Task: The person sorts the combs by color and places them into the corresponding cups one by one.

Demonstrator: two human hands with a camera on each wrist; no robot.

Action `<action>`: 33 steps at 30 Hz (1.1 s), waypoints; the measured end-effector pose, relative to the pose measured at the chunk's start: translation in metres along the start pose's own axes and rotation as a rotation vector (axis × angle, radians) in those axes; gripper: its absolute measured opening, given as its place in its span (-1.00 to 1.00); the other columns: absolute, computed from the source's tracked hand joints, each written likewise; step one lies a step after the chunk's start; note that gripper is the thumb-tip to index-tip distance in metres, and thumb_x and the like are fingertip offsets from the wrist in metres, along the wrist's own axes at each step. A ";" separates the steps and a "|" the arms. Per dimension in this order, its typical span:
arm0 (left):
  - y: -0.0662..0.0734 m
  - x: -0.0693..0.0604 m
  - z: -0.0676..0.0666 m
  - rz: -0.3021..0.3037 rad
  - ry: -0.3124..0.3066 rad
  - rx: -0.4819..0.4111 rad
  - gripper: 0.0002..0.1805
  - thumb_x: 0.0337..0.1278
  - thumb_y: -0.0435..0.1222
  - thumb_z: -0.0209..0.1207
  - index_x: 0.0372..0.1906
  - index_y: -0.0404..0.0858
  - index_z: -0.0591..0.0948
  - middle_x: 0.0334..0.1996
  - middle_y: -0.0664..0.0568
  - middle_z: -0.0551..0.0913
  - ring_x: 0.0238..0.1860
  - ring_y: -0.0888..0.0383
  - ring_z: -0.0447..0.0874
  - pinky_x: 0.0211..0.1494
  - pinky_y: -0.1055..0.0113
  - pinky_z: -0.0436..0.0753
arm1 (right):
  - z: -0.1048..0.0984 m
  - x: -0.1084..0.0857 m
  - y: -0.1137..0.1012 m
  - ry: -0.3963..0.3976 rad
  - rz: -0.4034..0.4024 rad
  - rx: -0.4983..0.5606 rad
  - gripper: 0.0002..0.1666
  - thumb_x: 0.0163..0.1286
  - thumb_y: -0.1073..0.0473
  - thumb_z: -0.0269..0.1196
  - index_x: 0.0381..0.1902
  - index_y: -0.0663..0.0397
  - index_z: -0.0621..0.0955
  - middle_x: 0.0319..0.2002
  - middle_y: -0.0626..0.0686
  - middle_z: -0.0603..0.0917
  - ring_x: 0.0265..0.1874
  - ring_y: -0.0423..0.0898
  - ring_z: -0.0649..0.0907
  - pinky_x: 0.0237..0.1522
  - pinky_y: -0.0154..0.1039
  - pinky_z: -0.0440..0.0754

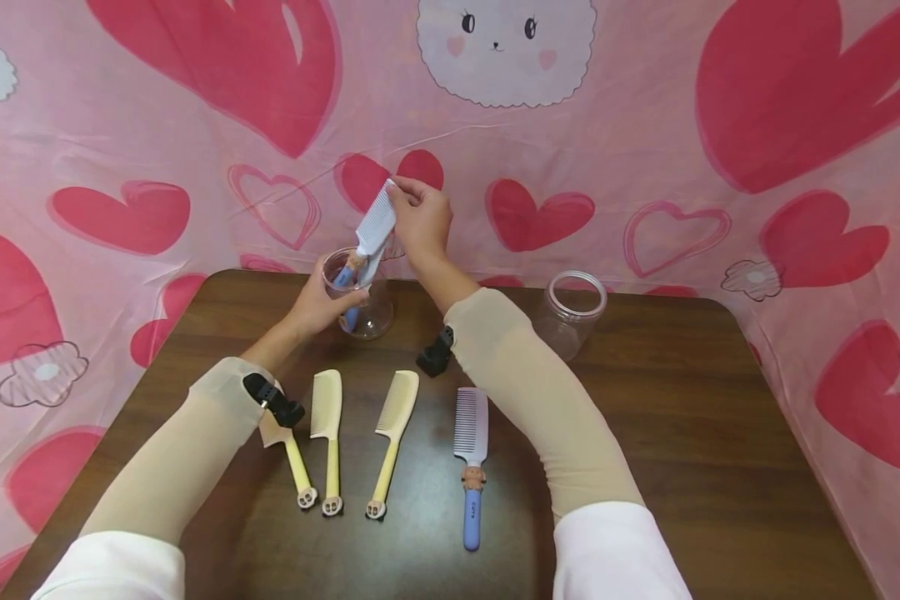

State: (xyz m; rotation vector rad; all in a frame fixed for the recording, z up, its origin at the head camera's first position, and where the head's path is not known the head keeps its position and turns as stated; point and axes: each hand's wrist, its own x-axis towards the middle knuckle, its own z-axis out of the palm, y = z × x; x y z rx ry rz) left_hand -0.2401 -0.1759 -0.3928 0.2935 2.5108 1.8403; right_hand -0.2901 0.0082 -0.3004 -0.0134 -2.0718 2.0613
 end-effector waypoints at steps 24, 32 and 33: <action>-0.006 0.003 0.001 0.097 -0.013 -0.053 -0.14 0.11 -0.50 0.39 0.46 -0.45 0.19 0.44 -0.31 0.31 0.47 -0.13 0.25 0.56 0.08 0.25 | -0.003 0.000 0.011 -0.086 0.050 -0.063 -0.57 0.45 0.06 0.33 0.12 0.25 0.69 0.00 0.19 0.74 -0.14 -0.07 0.72 0.00 -0.15 0.72; -0.021 0.011 0.002 0.112 -0.002 -0.097 -0.14 0.09 -0.52 0.39 0.46 -0.44 0.21 0.44 -0.31 0.31 0.48 -0.14 0.24 0.56 0.03 0.22 | -0.032 -0.002 0.004 -0.209 0.055 -0.179 -0.40 0.52 -0.14 0.21 0.33 0.11 0.58 0.17 0.09 0.67 0.14 0.02 0.64 0.20 -0.22 0.61; -0.025 0.012 0.002 0.114 0.002 -0.096 -0.14 0.10 -0.52 0.39 0.47 -0.41 0.21 0.44 -0.29 0.31 0.47 -0.13 0.24 0.56 0.03 0.23 | -0.037 -0.003 0.003 -0.231 0.055 -0.189 -0.38 0.52 -0.16 0.20 0.35 0.09 0.56 0.20 0.07 0.65 0.18 0.01 0.63 0.23 -0.22 0.59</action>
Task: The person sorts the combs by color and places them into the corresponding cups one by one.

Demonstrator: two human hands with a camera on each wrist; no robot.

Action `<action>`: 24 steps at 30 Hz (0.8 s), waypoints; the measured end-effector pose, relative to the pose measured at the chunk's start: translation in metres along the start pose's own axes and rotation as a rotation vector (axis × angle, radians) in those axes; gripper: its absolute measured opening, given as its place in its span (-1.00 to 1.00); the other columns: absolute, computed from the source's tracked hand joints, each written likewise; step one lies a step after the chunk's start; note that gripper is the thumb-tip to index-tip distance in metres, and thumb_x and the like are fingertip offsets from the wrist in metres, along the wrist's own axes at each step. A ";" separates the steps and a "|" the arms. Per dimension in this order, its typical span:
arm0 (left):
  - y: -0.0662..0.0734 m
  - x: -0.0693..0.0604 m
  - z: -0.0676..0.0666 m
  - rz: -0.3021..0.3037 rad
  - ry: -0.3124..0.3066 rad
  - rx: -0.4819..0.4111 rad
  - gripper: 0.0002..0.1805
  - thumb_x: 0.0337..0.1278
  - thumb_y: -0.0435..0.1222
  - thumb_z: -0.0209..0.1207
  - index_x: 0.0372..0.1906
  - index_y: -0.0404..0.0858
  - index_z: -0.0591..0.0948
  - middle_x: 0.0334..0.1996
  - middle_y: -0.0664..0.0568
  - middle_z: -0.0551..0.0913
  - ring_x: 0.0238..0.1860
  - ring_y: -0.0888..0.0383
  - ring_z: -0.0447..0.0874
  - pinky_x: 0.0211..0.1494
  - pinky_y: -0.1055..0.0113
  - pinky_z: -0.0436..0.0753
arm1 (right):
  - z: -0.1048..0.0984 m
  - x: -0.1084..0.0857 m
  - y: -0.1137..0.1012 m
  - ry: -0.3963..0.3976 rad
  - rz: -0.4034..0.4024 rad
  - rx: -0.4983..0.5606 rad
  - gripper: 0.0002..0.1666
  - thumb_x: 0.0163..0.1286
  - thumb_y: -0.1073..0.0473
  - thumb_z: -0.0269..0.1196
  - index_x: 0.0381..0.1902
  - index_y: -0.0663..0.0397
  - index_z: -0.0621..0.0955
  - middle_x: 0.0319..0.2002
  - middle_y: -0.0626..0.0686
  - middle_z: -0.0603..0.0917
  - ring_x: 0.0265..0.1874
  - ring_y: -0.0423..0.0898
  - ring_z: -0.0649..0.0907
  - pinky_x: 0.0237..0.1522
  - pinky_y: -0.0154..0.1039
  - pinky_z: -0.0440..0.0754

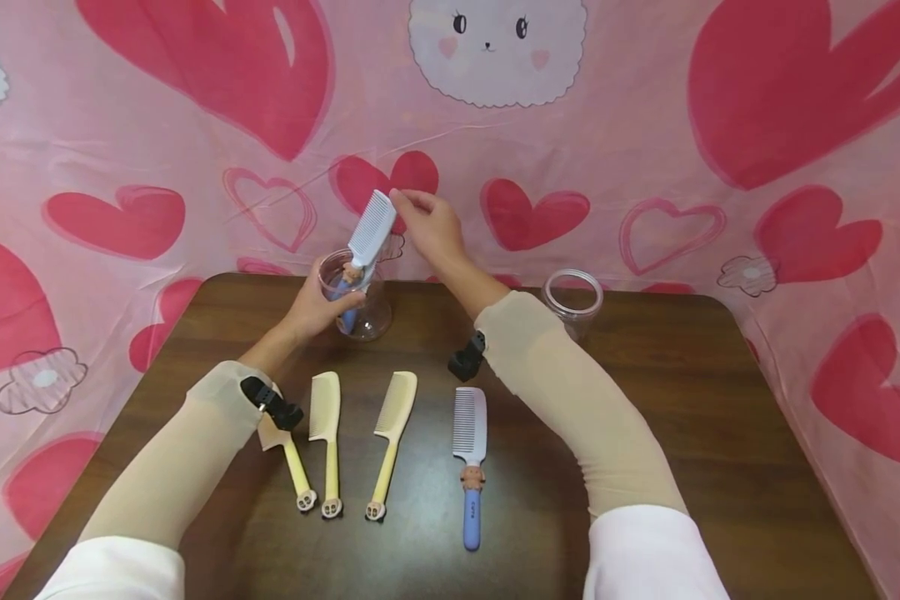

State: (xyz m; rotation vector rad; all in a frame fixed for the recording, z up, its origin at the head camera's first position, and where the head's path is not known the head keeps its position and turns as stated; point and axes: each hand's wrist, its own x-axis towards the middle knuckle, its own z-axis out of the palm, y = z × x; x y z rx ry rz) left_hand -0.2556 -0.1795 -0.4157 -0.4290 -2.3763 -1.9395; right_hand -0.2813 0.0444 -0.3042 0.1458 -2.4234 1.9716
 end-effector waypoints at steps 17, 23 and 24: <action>-0.015 0.007 -0.003 0.017 0.018 0.025 -0.14 0.13 -0.45 0.40 0.48 -0.33 0.21 0.43 -0.19 0.34 0.48 -0.03 0.26 0.57 -0.07 0.17 | -0.081 -0.057 0.019 -0.155 -0.092 -0.223 -0.40 0.53 -0.04 0.21 0.43 0.06 0.48 0.39 0.08 0.52 0.40 -0.01 0.46 0.44 -0.03 0.38; -0.015 0.006 -0.004 0.014 0.016 0.025 -0.14 0.14 -0.46 0.39 0.48 -0.34 0.20 0.44 -0.20 0.33 0.48 -0.05 0.25 0.57 -0.02 0.19 | -0.103 -0.083 0.041 -0.275 -0.121 -0.323 -0.34 0.52 0.04 0.25 0.48 0.11 0.40 0.39 0.17 0.50 0.35 0.09 0.51 0.39 0.06 0.45; -0.014 0.006 -0.004 0.011 0.017 0.021 -0.14 0.14 -0.46 0.39 0.48 -0.34 0.20 0.44 -0.21 0.33 0.48 -0.06 0.25 0.57 -0.01 0.19 | -0.106 -0.088 0.044 -0.286 -0.123 -0.347 -0.32 0.52 0.04 0.26 0.49 0.11 0.39 0.40 0.17 0.48 0.36 0.10 0.50 0.39 0.07 0.43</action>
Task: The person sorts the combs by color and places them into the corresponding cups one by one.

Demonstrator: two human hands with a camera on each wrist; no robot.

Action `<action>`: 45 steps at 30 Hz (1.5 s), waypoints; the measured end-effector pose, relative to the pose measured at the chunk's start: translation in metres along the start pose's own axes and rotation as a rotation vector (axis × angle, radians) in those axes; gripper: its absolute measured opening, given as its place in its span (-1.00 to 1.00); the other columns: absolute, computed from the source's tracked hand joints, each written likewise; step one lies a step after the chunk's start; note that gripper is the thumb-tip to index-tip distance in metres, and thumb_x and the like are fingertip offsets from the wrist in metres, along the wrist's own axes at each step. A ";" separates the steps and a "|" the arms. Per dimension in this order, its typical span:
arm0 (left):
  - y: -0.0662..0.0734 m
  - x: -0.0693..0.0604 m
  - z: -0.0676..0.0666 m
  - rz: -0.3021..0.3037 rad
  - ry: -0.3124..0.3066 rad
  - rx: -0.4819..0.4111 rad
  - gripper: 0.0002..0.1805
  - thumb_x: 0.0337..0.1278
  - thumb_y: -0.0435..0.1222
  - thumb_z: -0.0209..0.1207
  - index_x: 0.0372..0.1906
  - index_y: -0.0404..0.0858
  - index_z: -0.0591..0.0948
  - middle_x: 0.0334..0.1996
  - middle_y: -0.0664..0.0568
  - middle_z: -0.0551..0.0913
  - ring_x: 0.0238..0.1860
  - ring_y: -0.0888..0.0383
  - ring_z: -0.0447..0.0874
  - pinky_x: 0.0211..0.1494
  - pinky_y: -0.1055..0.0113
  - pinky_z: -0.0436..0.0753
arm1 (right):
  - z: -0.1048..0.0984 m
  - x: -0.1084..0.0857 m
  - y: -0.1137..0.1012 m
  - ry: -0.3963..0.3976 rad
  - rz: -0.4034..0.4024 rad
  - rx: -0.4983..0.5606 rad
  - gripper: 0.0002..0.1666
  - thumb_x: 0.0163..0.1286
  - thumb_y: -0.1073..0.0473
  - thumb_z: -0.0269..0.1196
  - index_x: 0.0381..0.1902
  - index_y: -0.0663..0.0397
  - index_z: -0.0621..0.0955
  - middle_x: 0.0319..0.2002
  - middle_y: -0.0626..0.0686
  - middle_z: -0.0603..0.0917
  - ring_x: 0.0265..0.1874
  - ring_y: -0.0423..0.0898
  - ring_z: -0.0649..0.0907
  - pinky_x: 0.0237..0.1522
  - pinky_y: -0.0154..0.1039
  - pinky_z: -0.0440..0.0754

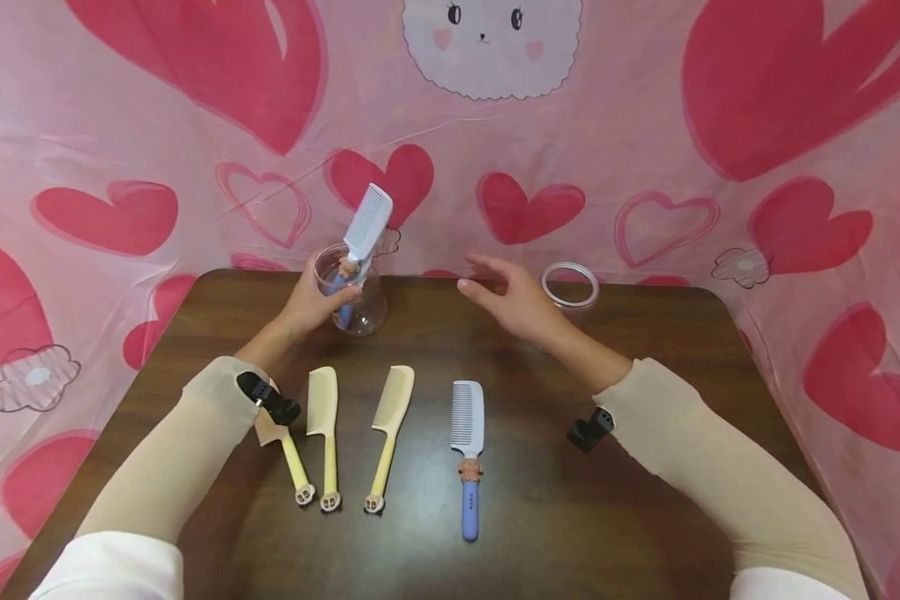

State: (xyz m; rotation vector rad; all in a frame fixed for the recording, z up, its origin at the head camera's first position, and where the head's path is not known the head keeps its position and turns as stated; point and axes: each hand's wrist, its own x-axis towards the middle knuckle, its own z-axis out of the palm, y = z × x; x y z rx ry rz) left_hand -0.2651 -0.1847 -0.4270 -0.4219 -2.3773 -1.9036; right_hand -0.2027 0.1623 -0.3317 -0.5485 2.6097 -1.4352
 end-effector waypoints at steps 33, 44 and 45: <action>0.036 -0.013 0.001 -0.031 -0.026 0.020 -0.15 0.15 -0.47 0.37 0.48 -0.43 0.18 0.45 -0.34 0.27 0.48 -0.21 0.21 0.56 -0.03 0.21 | 0.094 -0.083 0.076 -0.054 0.112 -0.375 -0.07 0.35 -0.03 0.40 0.37 0.57 0.33 0.37 0.53 0.35 0.39 0.44 0.33 0.42 0.31 0.27; 0.035 -0.013 0.002 -0.022 -0.021 0.018 -0.15 0.14 -0.48 0.37 0.47 -0.45 0.19 0.44 -0.36 0.28 0.48 -0.23 0.20 0.56 -0.13 0.18 | 0.116 -0.087 0.076 0.000 0.132 -0.546 0.06 0.15 -0.16 0.51 0.30 0.54 0.39 0.38 0.53 0.33 0.41 0.44 0.30 0.44 0.28 0.27; 0.035 -0.013 0.002 -0.020 -0.021 0.013 -0.15 0.14 -0.48 0.37 0.47 -0.44 0.19 0.44 -0.36 0.28 0.47 -0.23 0.21 0.55 -0.14 0.18 | 0.117 -0.087 0.076 0.007 0.127 -0.548 0.05 0.13 -0.16 0.52 0.28 0.53 0.41 0.37 0.53 0.34 0.40 0.44 0.31 0.43 0.28 0.28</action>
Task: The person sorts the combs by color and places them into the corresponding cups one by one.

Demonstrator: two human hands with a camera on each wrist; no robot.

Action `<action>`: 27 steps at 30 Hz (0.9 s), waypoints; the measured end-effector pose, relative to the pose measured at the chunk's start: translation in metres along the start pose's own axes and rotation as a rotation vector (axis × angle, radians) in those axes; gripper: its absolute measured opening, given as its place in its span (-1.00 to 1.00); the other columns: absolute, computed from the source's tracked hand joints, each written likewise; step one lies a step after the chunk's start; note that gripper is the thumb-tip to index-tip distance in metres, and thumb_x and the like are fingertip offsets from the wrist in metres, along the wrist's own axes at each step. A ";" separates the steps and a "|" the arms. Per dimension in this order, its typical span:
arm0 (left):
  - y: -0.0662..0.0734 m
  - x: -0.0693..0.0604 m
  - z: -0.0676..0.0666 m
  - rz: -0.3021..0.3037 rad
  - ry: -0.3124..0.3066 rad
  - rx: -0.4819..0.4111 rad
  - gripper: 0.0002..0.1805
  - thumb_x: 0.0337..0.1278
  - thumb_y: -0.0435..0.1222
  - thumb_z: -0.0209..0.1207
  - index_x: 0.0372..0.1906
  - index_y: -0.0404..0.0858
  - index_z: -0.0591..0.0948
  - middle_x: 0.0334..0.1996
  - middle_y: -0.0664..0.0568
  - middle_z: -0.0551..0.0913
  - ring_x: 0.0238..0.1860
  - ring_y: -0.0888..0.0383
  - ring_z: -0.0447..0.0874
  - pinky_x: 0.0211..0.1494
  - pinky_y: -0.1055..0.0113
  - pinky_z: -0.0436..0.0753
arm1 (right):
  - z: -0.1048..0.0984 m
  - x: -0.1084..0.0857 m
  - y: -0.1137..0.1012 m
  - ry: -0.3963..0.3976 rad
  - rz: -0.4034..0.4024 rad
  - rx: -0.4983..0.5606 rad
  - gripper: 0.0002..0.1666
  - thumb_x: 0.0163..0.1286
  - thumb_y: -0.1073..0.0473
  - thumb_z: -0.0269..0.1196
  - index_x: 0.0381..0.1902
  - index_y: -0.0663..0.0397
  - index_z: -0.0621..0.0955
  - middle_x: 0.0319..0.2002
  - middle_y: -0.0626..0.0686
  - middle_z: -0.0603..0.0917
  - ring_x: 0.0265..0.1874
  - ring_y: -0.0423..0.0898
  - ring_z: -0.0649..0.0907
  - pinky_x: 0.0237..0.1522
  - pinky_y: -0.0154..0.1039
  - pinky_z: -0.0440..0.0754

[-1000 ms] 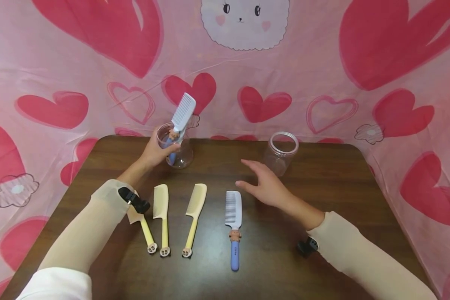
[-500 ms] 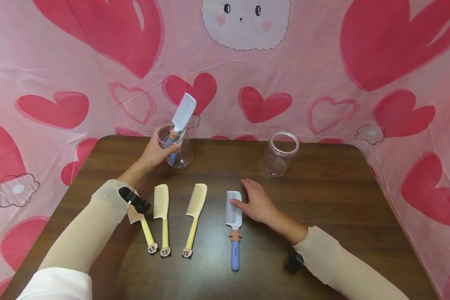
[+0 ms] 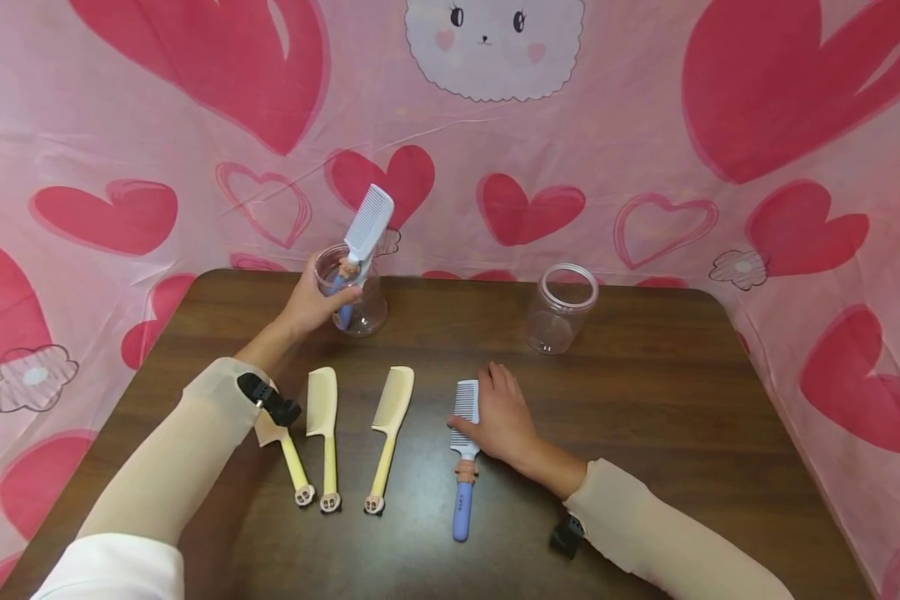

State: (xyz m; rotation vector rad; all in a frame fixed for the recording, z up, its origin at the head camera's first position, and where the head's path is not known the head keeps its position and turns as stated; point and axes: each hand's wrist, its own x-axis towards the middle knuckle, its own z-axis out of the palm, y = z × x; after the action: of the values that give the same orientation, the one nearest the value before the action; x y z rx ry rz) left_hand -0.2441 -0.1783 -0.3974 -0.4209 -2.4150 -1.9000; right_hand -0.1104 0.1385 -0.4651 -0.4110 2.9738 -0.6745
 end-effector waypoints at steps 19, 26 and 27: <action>-0.007 0.003 0.000 -0.005 -0.001 0.000 -0.13 0.15 -0.45 0.38 0.49 -0.40 0.18 0.45 -0.33 0.27 0.48 -0.23 0.20 0.55 -0.16 0.16 | -0.023 0.017 0.012 -0.086 0.056 0.405 -0.55 0.25 0.21 0.49 -0.04 0.30 0.53 -0.25 0.14 0.72 -0.36 -0.06 0.67 -0.36 -0.19 0.66; 0.000 0.000 0.000 -0.017 -0.005 -0.002 -0.13 0.15 -0.46 0.38 0.48 -0.44 0.16 0.45 -0.38 0.26 0.47 -0.26 0.20 0.54 -0.19 0.16 | -0.034 0.024 0.018 -0.228 0.132 0.756 -0.57 0.38 0.38 0.32 0.11 0.53 0.50 -0.21 0.29 0.76 -0.37 -0.04 0.73 -0.39 -0.08 0.79; 0.000 0.000 -0.001 -0.012 -0.006 -0.006 -0.13 0.15 -0.46 0.38 0.48 -0.45 0.16 0.44 -0.38 0.26 0.47 -0.26 0.20 0.55 -0.19 0.16 | -0.036 0.024 0.018 -0.243 0.137 0.786 -0.57 0.40 0.38 0.30 0.13 0.54 0.50 -0.19 0.31 0.75 -0.36 -0.03 0.74 -0.38 -0.07 0.79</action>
State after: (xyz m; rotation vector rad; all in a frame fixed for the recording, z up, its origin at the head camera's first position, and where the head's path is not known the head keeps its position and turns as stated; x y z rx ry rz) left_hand -0.2439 -0.1789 -0.3973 -0.4130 -2.4217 -1.9138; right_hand -0.1425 0.1624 -0.4410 -0.1976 2.2380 -1.5337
